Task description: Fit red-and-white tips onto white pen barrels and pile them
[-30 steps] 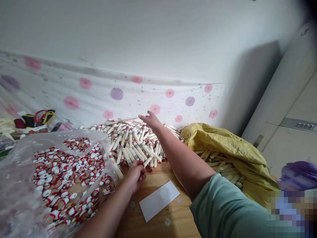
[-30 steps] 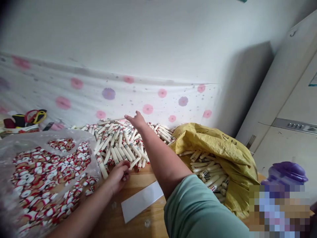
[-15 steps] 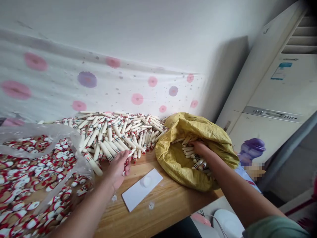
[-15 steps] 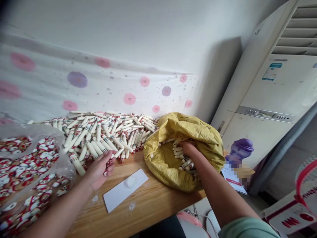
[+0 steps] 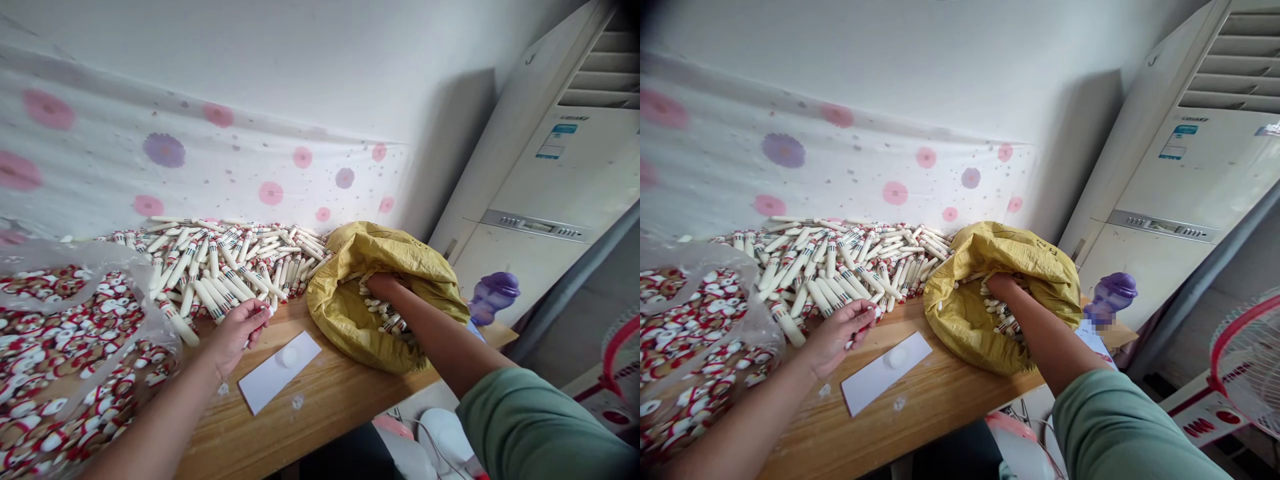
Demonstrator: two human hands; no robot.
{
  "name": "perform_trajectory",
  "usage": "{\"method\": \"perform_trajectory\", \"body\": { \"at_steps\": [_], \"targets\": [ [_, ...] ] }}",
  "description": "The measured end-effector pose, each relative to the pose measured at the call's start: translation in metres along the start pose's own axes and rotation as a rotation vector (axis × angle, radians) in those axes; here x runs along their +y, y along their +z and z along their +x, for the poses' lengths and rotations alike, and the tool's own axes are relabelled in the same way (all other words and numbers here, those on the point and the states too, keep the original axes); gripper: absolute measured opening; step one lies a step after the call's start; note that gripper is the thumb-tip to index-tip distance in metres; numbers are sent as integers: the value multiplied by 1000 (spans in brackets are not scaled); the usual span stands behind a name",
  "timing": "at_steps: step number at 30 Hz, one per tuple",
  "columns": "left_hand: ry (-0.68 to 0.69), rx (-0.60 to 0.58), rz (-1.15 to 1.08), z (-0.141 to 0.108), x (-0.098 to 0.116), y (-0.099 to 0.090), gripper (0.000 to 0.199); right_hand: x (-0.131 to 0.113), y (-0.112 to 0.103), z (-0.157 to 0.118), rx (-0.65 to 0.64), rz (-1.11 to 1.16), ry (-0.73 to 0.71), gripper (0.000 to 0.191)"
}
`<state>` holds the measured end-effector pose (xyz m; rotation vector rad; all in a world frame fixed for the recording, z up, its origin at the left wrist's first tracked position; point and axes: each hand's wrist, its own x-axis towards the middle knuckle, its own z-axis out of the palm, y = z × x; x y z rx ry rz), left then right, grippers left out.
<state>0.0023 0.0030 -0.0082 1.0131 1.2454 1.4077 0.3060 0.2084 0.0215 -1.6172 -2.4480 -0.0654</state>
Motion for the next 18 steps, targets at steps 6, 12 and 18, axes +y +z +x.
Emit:
{"method": "perform_trajectory", "body": {
  "at_steps": [6, 12, 18],
  "targets": [
    [25, -15, -63, -4, 3, 3, 40, -54, -2, -32, 189, 391, -29, 34],
    [23, -30, -80, -2, -1, 4, 29, -150, 39, -89, 216, 1303, -286, 31],
    [41, -58, -105, 0, -5, 5, 28, -157, 55, -98, 56, 1062, -378, 28]
  ]
}}
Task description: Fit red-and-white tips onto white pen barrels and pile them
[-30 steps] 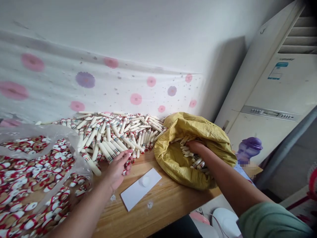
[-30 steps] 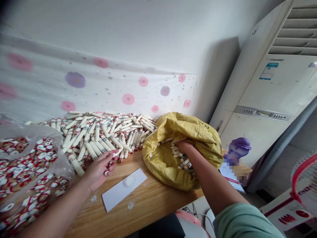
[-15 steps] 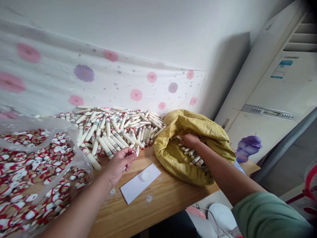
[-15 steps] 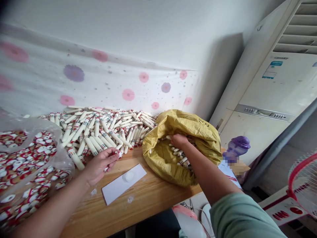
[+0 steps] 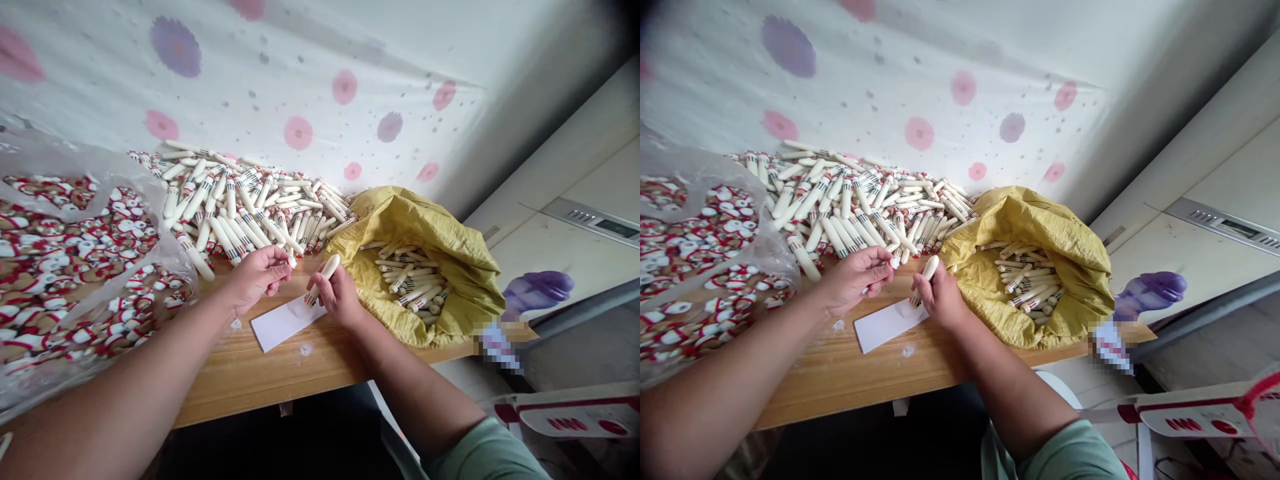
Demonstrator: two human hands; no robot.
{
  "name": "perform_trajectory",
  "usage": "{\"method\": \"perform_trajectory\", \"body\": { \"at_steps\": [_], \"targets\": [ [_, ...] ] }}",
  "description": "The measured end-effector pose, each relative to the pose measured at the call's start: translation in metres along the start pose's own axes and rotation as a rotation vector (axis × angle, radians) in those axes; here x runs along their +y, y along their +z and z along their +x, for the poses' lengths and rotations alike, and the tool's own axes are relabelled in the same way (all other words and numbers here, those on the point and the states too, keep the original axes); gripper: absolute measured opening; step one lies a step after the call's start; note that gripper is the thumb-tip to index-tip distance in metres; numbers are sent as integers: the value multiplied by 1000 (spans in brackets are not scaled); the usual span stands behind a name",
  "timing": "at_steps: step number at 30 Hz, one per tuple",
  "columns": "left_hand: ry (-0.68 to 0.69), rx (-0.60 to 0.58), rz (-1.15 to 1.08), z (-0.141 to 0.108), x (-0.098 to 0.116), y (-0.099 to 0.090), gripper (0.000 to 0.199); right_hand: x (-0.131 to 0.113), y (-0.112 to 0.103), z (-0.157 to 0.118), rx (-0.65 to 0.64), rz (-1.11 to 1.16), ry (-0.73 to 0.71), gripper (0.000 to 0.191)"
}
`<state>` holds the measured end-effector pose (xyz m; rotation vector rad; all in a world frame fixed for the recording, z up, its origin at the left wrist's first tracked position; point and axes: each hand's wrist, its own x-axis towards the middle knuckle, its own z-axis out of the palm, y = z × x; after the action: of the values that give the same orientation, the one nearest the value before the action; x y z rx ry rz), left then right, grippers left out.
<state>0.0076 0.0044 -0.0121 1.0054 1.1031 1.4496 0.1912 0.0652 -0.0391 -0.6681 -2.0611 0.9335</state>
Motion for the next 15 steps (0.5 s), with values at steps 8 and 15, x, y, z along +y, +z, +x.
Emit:
{"method": "perform_trajectory", "body": {
  "at_steps": [8, 15],
  "targets": [
    [24, -28, 132, 0, -3, 3, 22, -15, -4, 15, 349, 459, 117, 23],
    [-77, -157, 172, -5, -9, 10, 23, -38, -2, 49, 700, 666, 148, 23]
  ]
}}
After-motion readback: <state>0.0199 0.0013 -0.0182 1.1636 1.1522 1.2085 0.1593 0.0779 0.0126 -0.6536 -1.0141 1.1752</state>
